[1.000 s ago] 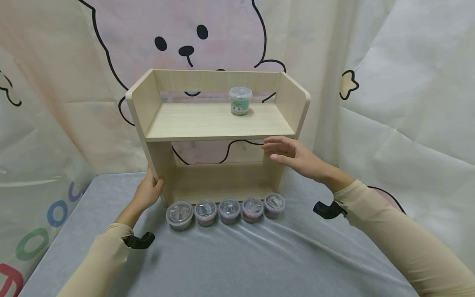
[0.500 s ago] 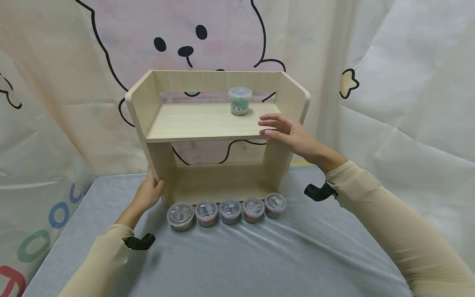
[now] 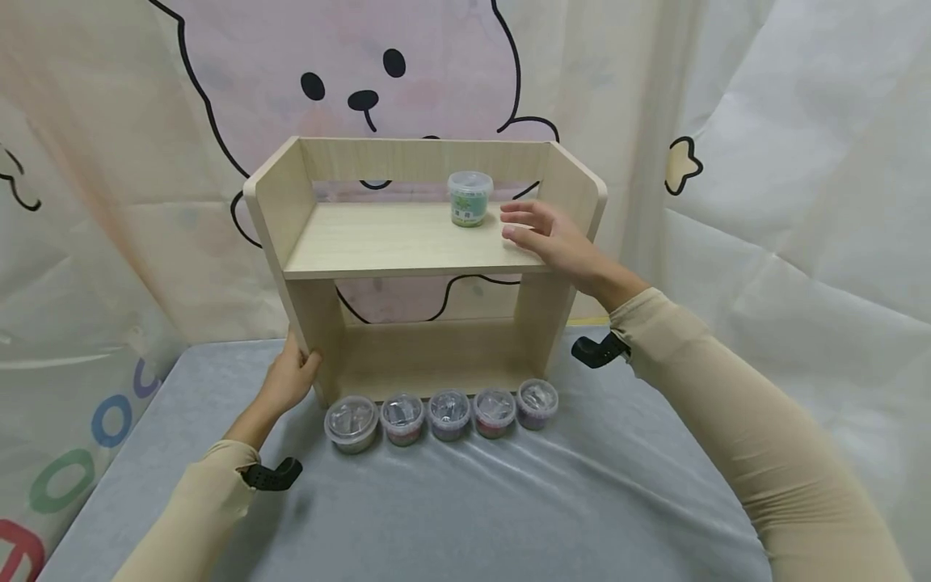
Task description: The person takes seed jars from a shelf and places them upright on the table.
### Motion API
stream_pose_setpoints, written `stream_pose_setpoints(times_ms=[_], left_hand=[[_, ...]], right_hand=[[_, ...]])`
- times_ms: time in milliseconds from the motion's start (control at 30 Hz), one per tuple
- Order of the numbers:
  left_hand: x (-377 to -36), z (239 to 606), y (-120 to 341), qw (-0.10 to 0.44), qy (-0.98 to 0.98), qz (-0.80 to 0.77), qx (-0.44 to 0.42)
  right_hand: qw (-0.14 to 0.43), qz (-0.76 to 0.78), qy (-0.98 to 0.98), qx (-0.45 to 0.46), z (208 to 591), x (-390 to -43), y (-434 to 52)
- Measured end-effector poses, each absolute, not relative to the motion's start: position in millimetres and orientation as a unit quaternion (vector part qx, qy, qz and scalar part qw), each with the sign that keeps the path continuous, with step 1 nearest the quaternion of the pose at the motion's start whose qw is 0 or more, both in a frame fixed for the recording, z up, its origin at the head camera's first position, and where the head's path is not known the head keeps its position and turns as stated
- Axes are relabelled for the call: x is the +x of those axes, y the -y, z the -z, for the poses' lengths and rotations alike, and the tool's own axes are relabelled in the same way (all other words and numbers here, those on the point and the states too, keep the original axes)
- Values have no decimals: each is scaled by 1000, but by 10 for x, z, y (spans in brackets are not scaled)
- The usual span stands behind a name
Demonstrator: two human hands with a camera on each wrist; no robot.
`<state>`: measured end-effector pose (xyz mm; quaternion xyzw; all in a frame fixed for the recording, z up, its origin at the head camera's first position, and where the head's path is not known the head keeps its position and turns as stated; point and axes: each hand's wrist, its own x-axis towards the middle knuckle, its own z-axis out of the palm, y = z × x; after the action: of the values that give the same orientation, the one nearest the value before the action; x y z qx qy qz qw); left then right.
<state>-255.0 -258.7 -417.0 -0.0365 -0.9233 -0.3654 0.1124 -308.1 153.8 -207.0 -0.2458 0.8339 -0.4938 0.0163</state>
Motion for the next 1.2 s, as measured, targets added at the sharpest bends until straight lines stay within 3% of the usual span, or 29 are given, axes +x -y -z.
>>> stream_pose_setpoints(times_ms=[300, 667, 1200], left_hand=[[-2548, 4152, 2583, 103, 926, 362, -30], [-2536, 4149, 2587, 98, 926, 364, -26], [-2555, 4147, 2570, 96, 927, 362, -31]], right_hand=[[24, 493, -845, -205, 2023, -3306, -1408], [86, 612, -775, -133, 1973, -3559, -1106], [74, 629, -769, -89, 1964, -3780, -901]])
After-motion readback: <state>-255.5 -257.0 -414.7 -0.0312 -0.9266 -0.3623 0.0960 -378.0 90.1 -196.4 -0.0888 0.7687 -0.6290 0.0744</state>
